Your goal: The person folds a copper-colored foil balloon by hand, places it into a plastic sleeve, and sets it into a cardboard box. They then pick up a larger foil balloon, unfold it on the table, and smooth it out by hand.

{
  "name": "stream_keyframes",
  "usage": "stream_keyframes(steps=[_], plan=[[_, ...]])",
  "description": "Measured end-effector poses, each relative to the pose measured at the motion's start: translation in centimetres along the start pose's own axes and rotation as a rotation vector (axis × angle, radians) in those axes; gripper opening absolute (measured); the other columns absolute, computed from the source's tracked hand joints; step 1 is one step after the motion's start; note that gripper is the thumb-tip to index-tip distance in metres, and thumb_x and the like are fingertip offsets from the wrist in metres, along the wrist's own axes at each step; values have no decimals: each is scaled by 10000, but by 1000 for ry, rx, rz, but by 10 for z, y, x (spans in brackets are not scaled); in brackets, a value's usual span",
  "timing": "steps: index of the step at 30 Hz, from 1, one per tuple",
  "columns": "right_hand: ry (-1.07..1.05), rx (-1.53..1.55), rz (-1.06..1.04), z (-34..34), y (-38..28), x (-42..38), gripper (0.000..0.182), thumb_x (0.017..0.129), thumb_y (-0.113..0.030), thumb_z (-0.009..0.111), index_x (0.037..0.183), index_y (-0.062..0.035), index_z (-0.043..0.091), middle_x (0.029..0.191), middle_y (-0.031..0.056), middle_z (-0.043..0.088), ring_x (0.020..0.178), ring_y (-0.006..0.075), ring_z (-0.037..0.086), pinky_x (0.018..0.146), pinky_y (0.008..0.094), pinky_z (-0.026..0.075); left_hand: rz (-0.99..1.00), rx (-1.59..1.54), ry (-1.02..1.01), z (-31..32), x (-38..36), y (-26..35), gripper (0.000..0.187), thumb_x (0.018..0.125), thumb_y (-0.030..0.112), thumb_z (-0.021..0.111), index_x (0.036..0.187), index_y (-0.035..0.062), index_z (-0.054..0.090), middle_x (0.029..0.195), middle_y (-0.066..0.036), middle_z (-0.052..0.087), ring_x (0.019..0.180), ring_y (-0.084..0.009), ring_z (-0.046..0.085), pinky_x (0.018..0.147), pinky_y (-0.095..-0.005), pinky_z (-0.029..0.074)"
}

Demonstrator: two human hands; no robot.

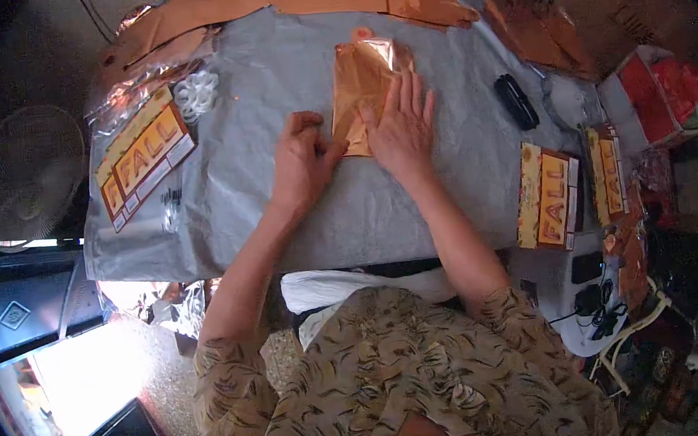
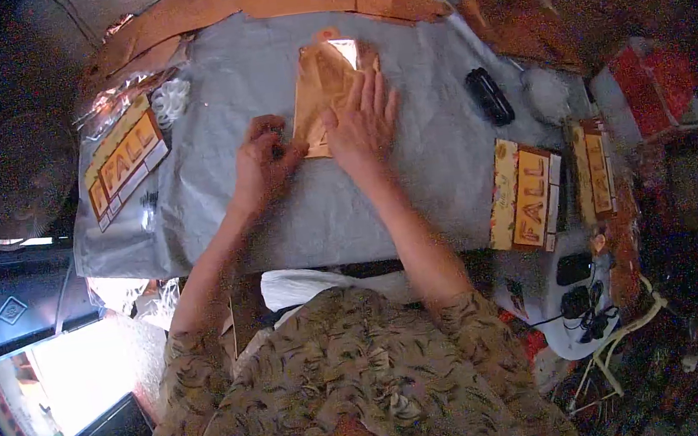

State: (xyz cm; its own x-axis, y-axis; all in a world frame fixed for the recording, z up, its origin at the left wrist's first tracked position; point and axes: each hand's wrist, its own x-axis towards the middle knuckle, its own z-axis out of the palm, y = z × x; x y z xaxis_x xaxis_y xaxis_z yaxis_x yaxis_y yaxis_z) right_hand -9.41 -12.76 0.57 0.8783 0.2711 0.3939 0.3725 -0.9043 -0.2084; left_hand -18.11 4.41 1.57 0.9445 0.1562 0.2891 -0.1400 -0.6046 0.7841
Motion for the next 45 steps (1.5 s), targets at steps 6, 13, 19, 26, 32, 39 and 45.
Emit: stream_keyframes(steps=[6,13,19,26,32,39,45], plan=[[-54,-23,-5,-7,0,1,735,1031,-447,466,1541,61,319,1634,228,294,1543,375,206,1236,579,144,411,507,-109,-6,11,6,551,945,263,661,1460,138,509,1559,-122,436,1406,-283,454,1129,-559,312],[-25,-20,-19,0,3,2,706,1023,-426,478,1555,11,323,1640,209,287,1537,367,216,1226,602,154,566,661,-351,-8,29,-7,685,1031,449,489,1610,135,301,1670,-60,299,1552,-265,244,1208,-649,88],[-20,59,39,4,7,15,714,1039,-474,422,1557,8,325,1652,185,277,1541,359,220,1232,610,117,540,717,-344,-6,27,-8,681,1045,469,441,1602,101,305,1676,-67,283,1548,-266,248,1201,-663,107],[-76,-70,124,25,49,70,692,1037,-480,404,1573,-52,313,1667,111,266,1532,335,239,1214,644,118,524,703,-371,-7,28,-6,666,1044,469,435,1587,97,334,1674,-66,284,1540,-269,268,1196,-664,134],[57,1,-38,20,105,117,502,972,-404,589,1299,-27,635,1381,192,613,1242,326,604,1063,480,433,553,693,-328,-7,28,-5,662,1049,465,428,1589,95,327,1670,-64,296,1537,-271,277,1191,-663,147],[-275,184,177,-18,69,112,353,830,-331,775,817,21,739,791,158,731,719,303,712,653,417,533,552,720,-339,-5,28,-7,704,1037,500,447,1594,92,309,1672,-66,289,1545,-284,258,1199,-654,146],[-262,886,110,-56,63,105,190,858,-215,789,892,-33,746,735,-6,660,628,104,566,582,291,446,376,451,-176,-5,32,-12,862,985,499,576,1620,65,187,1678,-171,222,1561,-327,201,1220,-606,174]])
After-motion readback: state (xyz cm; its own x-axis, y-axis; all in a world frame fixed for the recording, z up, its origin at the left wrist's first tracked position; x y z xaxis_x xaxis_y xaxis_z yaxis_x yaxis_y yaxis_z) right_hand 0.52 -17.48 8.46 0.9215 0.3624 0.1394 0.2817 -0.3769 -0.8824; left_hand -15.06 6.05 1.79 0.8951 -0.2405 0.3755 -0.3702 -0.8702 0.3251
